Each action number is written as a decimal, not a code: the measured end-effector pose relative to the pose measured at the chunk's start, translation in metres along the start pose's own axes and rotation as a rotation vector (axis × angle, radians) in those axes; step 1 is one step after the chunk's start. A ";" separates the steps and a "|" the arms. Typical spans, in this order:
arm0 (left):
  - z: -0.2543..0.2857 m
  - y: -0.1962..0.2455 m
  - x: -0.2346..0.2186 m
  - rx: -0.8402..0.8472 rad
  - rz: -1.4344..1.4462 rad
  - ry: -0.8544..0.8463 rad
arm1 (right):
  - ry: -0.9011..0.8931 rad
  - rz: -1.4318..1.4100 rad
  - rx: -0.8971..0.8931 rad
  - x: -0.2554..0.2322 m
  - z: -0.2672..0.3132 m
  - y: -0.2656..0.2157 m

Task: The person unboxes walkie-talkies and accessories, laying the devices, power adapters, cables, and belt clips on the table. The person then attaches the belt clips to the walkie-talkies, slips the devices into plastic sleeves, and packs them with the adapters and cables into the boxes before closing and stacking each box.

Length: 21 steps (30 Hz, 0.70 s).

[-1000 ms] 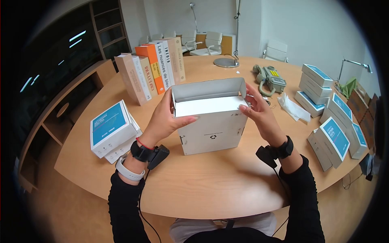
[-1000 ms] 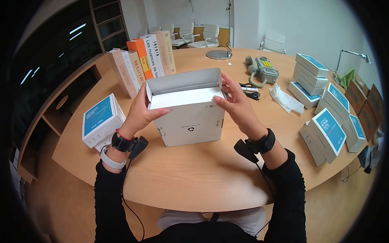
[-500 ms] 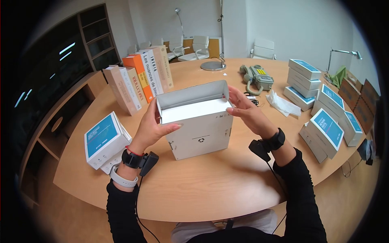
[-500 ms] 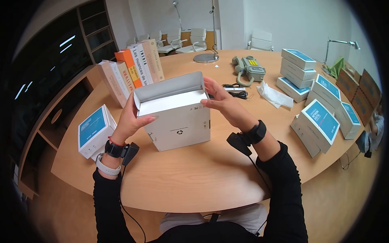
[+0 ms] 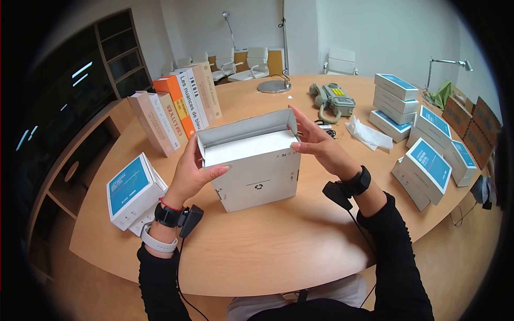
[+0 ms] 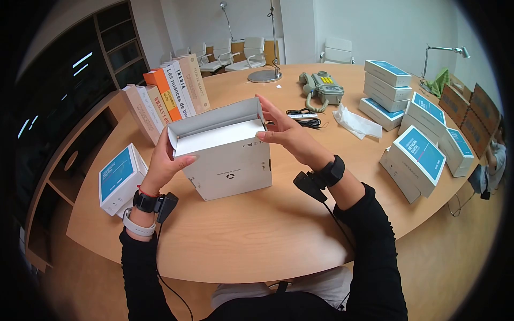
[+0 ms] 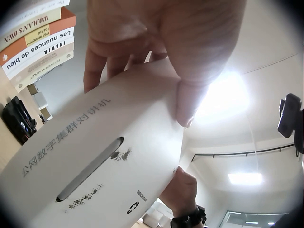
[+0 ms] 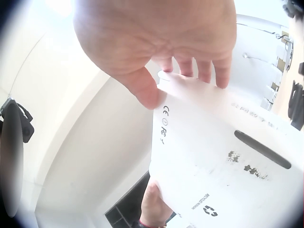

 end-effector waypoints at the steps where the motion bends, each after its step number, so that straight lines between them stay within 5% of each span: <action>1: 0.001 -0.001 -0.001 -0.001 0.000 0.000 | 0.000 0.000 0.001 0.000 0.000 0.000; 7: 0.002 -0.007 -0.003 -0.031 0.035 0.001 | 0.074 0.069 -0.078 -0.008 0.001 0.006; 12: 0.002 -0.002 -0.001 0.140 -0.091 -0.047 | -0.075 0.474 -0.319 0.016 0.006 -0.003; 19: 0.004 0.000 -0.003 0.135 -0.054 -0.074 | -0.035 0.423 -0.298 0.016 0.007 0.007; 21: 0.004 0.007 -0.004 0.200 -0.310 -0.090 | -0.044 0.403 -0.249 0.015 0.006 0.010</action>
Point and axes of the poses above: each hand's wrist, its own z-axis away from the middle knuckle, its own x-axis out of the palm, y = z × x, the point moved 7 cm from there along -z, towards the middle knuckle, and after that the axes turned 13 degrees about -z, right-handed, at the moved point
